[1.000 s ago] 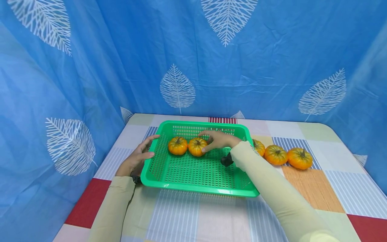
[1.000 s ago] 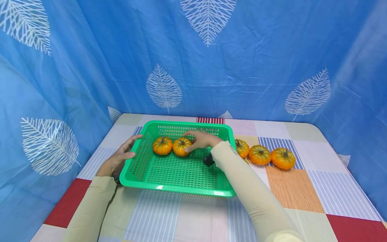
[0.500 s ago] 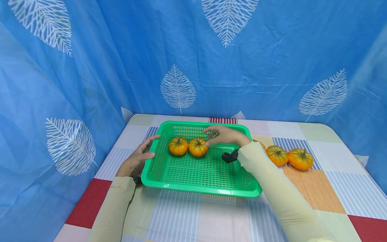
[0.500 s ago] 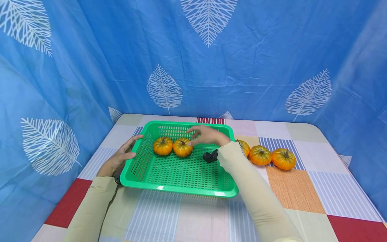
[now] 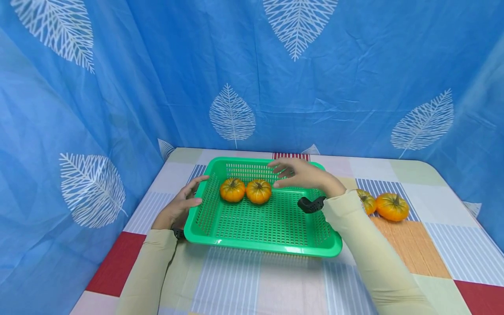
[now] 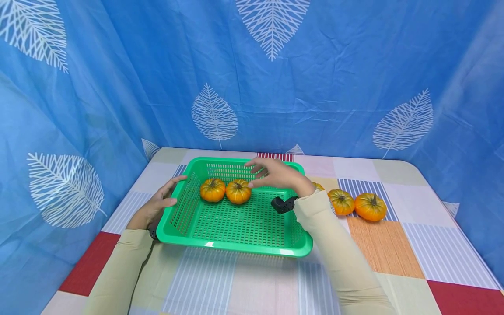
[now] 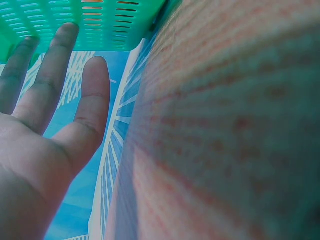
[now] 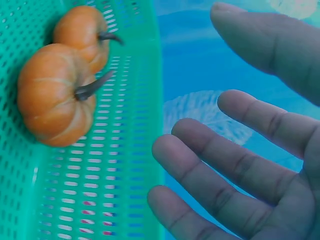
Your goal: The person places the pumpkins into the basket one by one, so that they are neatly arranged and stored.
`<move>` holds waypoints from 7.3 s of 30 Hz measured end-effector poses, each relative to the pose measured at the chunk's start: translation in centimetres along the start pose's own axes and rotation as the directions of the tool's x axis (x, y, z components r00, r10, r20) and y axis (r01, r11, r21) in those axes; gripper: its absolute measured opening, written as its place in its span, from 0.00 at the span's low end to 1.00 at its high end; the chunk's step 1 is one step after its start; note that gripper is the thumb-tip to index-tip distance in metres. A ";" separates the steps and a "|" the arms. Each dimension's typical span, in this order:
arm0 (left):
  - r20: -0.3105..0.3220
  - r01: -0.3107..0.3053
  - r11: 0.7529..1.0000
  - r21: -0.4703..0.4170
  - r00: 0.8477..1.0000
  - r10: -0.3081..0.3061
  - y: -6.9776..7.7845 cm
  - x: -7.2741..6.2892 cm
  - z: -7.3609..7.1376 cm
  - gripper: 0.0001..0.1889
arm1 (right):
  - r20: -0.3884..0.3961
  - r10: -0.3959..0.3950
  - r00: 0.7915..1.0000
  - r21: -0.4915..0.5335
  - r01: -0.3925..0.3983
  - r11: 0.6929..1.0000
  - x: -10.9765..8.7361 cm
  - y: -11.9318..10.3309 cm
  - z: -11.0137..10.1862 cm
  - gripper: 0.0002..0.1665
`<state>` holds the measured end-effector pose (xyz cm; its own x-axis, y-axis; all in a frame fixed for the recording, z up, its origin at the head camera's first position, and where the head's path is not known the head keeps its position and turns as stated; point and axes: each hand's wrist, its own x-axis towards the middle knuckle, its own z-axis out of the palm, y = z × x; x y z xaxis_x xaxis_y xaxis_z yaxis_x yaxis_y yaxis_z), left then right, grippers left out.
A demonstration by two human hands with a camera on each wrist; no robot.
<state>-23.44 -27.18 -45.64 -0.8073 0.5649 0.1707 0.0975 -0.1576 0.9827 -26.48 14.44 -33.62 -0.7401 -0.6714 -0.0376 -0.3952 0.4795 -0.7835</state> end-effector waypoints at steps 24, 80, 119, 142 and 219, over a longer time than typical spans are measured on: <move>-0.002 -0.024 0.999 0.047 1.000 0.025 -0.2 -0.2 -0.2 0.28 | -0.117 -0.132 0.984 -0.065 0.125 0.990 -6.1 -0.6 -1.5 0.32; 0.006 -0.037 0.998 0.041 0.999 0.037 -0.4 -0.1 -0.1 0.29 | -0.432 -0.077 0.898 0.056 0.112 0.992 -16.9 10.3 1.4 0.23; -0.006 -0.035 0.998 0.048 0.999 0.035 -0.4 0.1 -0.1 0.29 | -0.357 -0.025 0.934 -0.112 -0.016 0.994 -17.3 14.3 3.6 0.45; 0.011 -0.028 1.000 0.010 1.000 0.028 -0.3 -0.1 0.1 0.28 | -0.309 0.040 0.950 -0.122 -0.081 0.989 -18.5 11.4 1.9 0.45; -0.057 0.014 0.991 0.136 0.998 -0.006 -0.1 -0.1 0.2 0.33 | -0.234 -0.140 0.962 -0.254 0.079 0.964 -13.9 3.9 -2.5 0.42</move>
<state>-23.30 -27.05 -45.75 -0.8399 0.5187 0.1601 0.1645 -0.0379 0.9856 -19.13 27.03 -34.62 -0.7838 -0.5812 0.2188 -0.5777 0.5529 -0.6005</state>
